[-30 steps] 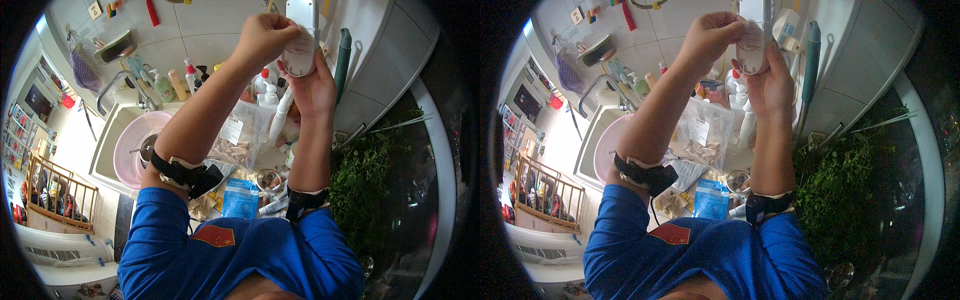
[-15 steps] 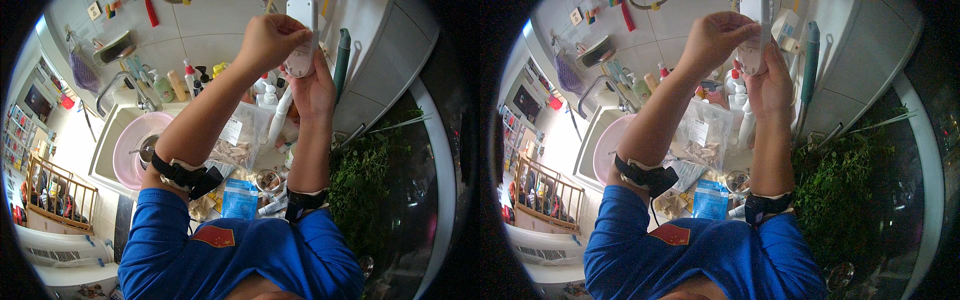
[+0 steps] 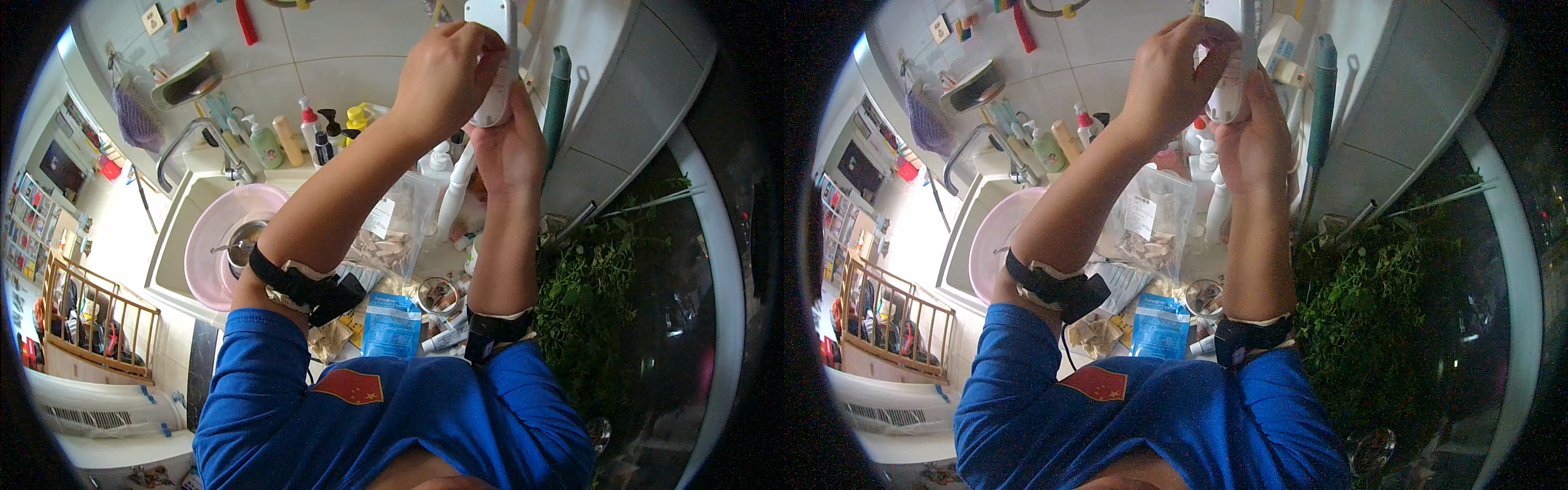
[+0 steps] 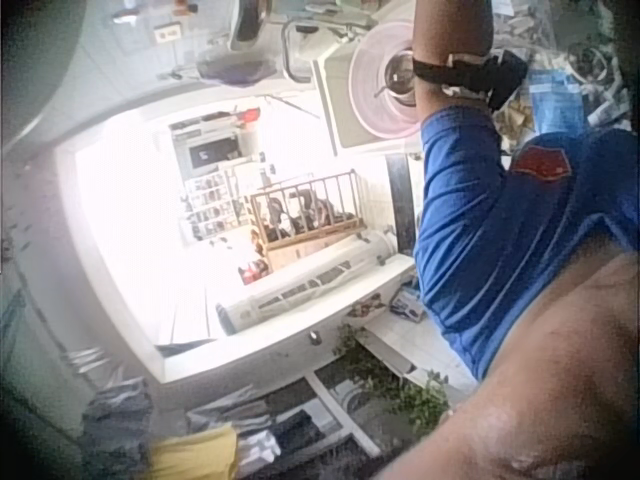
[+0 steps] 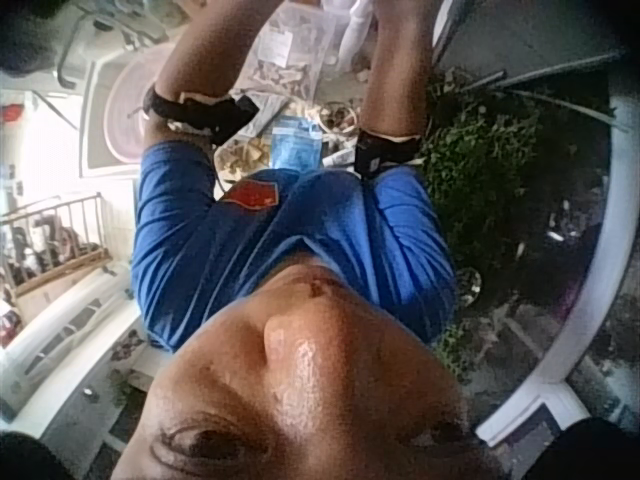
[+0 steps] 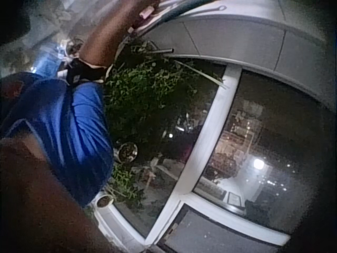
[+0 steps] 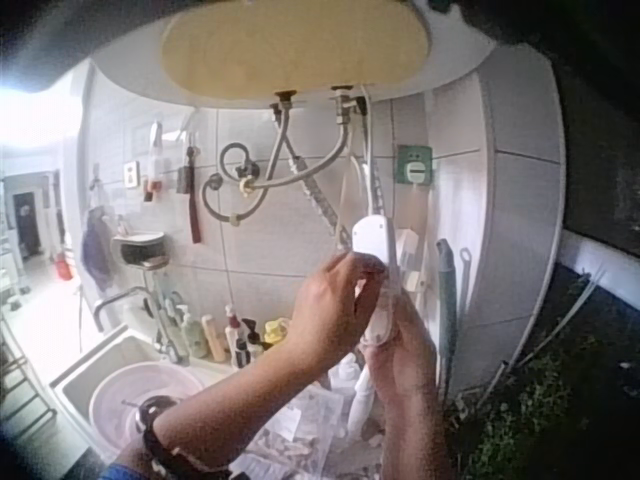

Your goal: The person assembles a small white device by inserting a circular component and securing it with a strap. They then attach a pink-labeled unit to the wall and briefly stir a mixture in a metal bowl.

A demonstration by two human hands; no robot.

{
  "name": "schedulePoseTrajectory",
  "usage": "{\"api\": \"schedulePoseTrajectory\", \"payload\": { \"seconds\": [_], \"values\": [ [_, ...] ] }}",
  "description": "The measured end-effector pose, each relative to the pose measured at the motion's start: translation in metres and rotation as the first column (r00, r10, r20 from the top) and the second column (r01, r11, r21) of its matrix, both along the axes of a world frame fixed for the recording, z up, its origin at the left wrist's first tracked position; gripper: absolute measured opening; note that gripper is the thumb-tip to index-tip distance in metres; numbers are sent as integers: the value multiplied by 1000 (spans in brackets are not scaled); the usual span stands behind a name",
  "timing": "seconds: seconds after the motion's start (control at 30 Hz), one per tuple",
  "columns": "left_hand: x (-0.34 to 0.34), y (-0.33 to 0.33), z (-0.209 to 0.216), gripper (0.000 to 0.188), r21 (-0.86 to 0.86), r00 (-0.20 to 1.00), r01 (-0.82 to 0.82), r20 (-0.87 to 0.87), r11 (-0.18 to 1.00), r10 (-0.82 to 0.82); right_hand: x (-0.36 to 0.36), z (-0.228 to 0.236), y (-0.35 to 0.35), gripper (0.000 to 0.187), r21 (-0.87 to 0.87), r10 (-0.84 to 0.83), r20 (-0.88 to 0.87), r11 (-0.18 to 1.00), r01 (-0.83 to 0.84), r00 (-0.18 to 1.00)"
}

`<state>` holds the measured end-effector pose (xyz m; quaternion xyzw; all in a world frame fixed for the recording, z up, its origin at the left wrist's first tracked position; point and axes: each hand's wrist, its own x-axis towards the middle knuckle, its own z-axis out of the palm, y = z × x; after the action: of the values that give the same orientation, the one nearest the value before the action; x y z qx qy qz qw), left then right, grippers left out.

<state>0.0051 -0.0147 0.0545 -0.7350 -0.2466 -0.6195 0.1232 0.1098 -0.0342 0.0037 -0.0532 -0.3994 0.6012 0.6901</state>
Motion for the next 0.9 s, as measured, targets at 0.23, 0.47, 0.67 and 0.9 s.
{"api": "schedulePoseTrajectory", "payload": {
  "seconds": [0.23, 0.47, 0.67, 0.9],
  "values": [
    [-1, 1, -2, 11, -15, 999, 31, 21, 999, -31, 2, -1, 2, 39, 36, 45, -35, 998, -43, 998],
    [6, -4, -16, 12, 171, 993, 68, 88, 983, -84, 0, -6, 2, 36, 45, 64, -84, 997, -61, 994],
    [1, -5, -15, 32, 383, 988, -103, -69, 918, 140, -3, -3, -3, 40, 0, 23, -98, 1000, -23, 995],
    [1, -4, -16, 30, 181, 997, 3, -77, 984, 11, -2, 4, -5, 42, -38, 58, -109, 997, -62, 992]
  ]
}}
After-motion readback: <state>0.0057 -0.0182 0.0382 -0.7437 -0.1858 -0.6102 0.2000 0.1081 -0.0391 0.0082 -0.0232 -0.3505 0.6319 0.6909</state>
